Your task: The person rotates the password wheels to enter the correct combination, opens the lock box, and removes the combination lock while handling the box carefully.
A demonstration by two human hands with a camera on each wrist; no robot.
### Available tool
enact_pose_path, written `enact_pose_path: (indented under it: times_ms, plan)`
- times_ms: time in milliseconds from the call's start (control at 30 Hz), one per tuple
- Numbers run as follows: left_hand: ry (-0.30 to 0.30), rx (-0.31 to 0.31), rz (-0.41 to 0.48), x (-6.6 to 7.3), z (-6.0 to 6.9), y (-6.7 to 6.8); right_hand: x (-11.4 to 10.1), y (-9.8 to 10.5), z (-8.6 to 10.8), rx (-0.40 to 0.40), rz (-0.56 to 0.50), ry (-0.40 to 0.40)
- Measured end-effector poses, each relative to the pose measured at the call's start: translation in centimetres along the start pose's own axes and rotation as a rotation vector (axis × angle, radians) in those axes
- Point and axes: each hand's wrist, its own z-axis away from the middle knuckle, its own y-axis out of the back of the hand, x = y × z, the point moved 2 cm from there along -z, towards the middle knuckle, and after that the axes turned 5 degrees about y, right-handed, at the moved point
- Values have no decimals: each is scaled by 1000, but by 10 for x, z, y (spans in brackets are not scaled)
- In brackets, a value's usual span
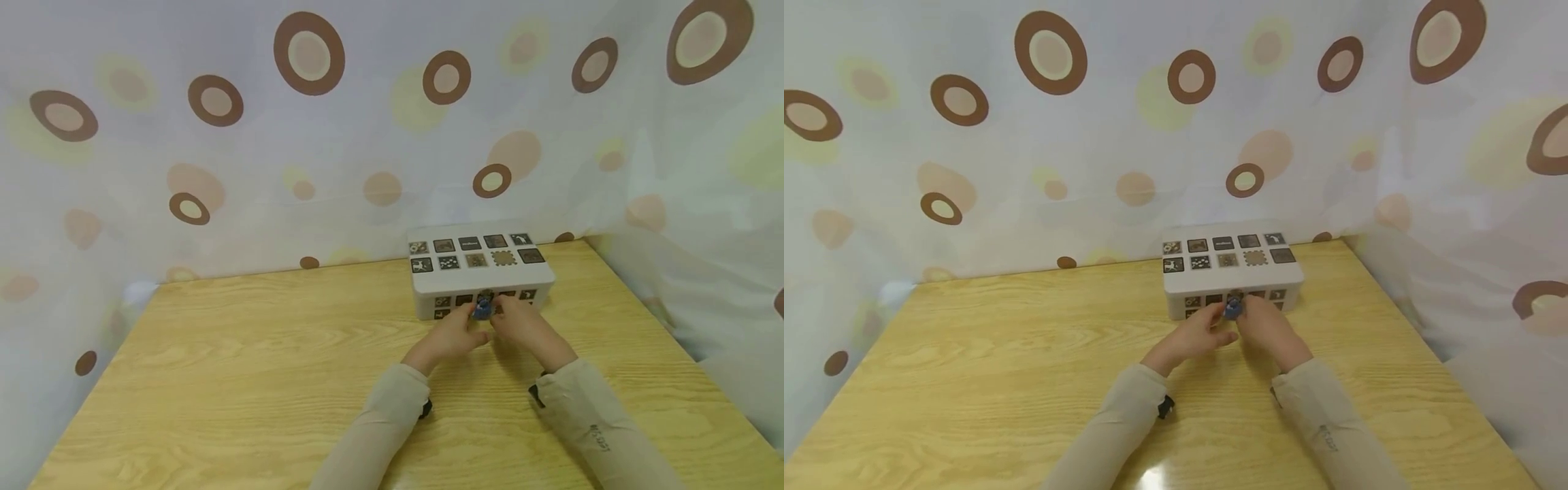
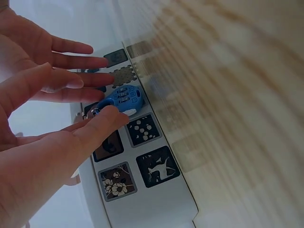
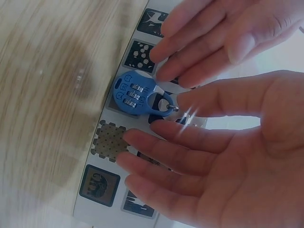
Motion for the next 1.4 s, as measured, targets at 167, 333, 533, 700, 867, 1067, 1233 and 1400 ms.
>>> enact_pose_path:
  times_ms: [167, 333, 533, 700, 867, 1067, 1233, 1400]
  plan:
    - [0, -9, 29, 0, 0, -1, -1, -2, 0, -1, -15, 6]
    - [-9, -23, 52, -1, -3, -2, -3, -1, 1, -8, -22, 1]
    - [-9, -39, 81, -1, -4, -2, -1, -2, -1, -8, -14, 5]
    - [-32, -49, 88, 0, -4, -2, 0, -3, -1, 8, -1, 12]
    - [-58, -34, 63, 0, -3, -2, 2, -3, -2, 21, -13, 24]
    - [-69, -31, 99, -1, -3, -2, 9, -6, -4, 26, -79, 0]
    - [-40, -43, 202, -1, -4, -3, 14, -4, -6, 39, -116, -8]
    - [-9, -35, 257, -1, -4, -3, 14, -1, -7, 38, -143, -5]
